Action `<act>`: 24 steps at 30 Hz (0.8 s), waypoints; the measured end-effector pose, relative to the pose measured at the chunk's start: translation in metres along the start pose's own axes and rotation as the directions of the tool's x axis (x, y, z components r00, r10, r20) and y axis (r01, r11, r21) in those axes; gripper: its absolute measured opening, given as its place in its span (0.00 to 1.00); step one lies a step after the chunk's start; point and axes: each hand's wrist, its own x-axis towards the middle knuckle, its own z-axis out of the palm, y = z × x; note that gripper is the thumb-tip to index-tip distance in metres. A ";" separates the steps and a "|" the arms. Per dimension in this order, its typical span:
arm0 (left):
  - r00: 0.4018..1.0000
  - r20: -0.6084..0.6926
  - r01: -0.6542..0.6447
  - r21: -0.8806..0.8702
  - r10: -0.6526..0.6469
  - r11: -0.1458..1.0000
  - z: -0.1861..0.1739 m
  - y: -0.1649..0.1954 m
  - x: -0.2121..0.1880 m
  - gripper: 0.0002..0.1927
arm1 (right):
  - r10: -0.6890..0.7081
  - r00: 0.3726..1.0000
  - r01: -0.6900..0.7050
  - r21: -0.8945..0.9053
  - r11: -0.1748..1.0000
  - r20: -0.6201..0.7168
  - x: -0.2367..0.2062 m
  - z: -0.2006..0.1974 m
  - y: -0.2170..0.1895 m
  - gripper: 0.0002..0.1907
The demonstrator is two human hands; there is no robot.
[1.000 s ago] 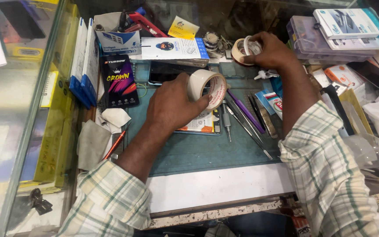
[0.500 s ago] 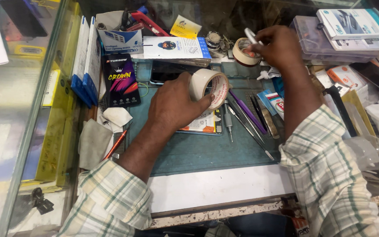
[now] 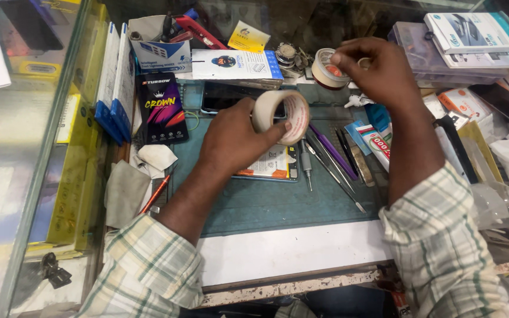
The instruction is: The person works at a repair bench on a smartphone with its back cover removed. They handle a printed paper flyer, use a roll of tape, then use a metal pry tool to pry and lift the battery and internal components out of the phone body, working around the exposed internals.
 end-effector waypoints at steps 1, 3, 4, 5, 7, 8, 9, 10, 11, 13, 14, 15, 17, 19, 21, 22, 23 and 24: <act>1.000 -0.009 -0.013 -0.045 0.012 0.999 0.000 -0.001 0.001 0.29 | -0.065 0.997 0.062 0.059 0.996 0.050 -0.008 -0.001 0.000 0.32; 0.995 0.022 0.095 -0.164 -0.092 0.982 -0.002 -0.002 0.002 0.30 | -0.262 0.956 0.239 0.168 0.956 0.132 -0.024 0.004 -0.005 0.44; 0.989 0.042 0.149 -0.220 -0.143 0.964 -0.003 -0.001 0.003 0.31 | -0.386 0.908 0.348 0.221 0.911 0.165 -0.031 0.009 -0.009 0.51; 0.989 0.049 0.148 -0.233 -0.140 0.961 -0.004 -0.001 0.003 0.32 | -0.503 0.843 0.446 0.276 0.851 0.190 -0.037 0.017 -0.014 0.58; 0.989 0.065 0.145 -0.259 -0.133 0.955 -0.005 0.001 0.003 0.33 | -0.513 0.841 0.494 0.141 0.858 0.176 -0.047 0.036 -0.023 0.58; 0.989 0.081 0.143 -0.266 -0.126 0.953 -0.005 0.002 0.003 0.34 | -0.516 0.839 0.512 0.070 0.856 0.170 -0.050 0.041 -0.025 0.58; 0.988 0.097 0.142 -0.273 -0.119 0.952 -0.005 0.003 0.002 0.35 | -0.489 0.858 0.485 0.065 0.872 0.156 -0.051 0.042 -0.025 0.57; 0.987 0.111 0.140 -0.280 -0.113 0.950 -0.005 0.004 0.002 0.36 | -0.463 0.875 0.459 0.061 0.886 0.143 -0.051 0.043 -0.024 0.55; 0.986 0.112 0.143 -0.235 -0.120 0.961 -0.005 0.005 0.001 0.39 | -0.440 0.889 0.436 0.059 0.898 0.129 -0.050 0.044 -0.023 0.53; 0.985 0.108 0.152 -0.143 -0.137 0.978 -0.006 0.005 0.001 0.44 | -0.295 0.956 0.294 0.101 0.950 -0.008 -0.041 0.037 -0.017 0.50; 0.993 0.074 0.096 -0.117 -0.088 0.988 -0.006 0.006 0.000 0.43 | -0.212 0.975 0.219 0.128 0.967 -0.069 -0.037 0.031 -0.013 0.49; 0.999 0.039 0.040 -0.089 -0.037 0.995 -0.006 0.006 -0.001 0.43 | -0.188 0.969 0.189 -0.009 0.982 -0.164 -0.028 0.024 -0.010 0.46; 1.000 0.027 -0.006 -0.029 0.007 1.000 -0.006 0.006 -0.003 0.41 | -0.134 0.957 0.090 -0.175 0.980 -0.259 -0.010 0.010 -0.008 0.46; 0.997 0.076 0.000 0.030 -0.003 1.000 -0.005 0.008 -0.004 0.39 | -0.047 0.962 -0.021 -0.246 0.969 -0.269 0.002 0.002 -0.011 0.49; 0.997 0.080 0.013 0.071 -0.019 0.997 -0.005 0.010 -0.004 0.36 | -0.001 0.967 -0.069 -0.267 0.961 -0.253 0.012 0.002 -0.020 0.52; 0.996 0.084 0.020 0.091 -0.028 0.996 -0.005 0.011 -0.005 0.35 | 0.024 0.969 -0.093 -0.277 0.956 -0.245 0.014 0.003 -0.021 0.53; 0.995 0.091 0.033 0.099 -0.042 0.995 -0.006 0.011 -0.005 0.34 | 0.071 0.973 -0.134 -0.285 0.949 -0.221 0.015 0.005 -0.022 0.54; 0.994 0.098 0.046 0.106 -0.057 0.993 -0.006 0.012 -0.005 0.34 | 0.119 0.973 -0.175 -0.294 0.940 -0.196 0.016 0.008 -0.024 0.55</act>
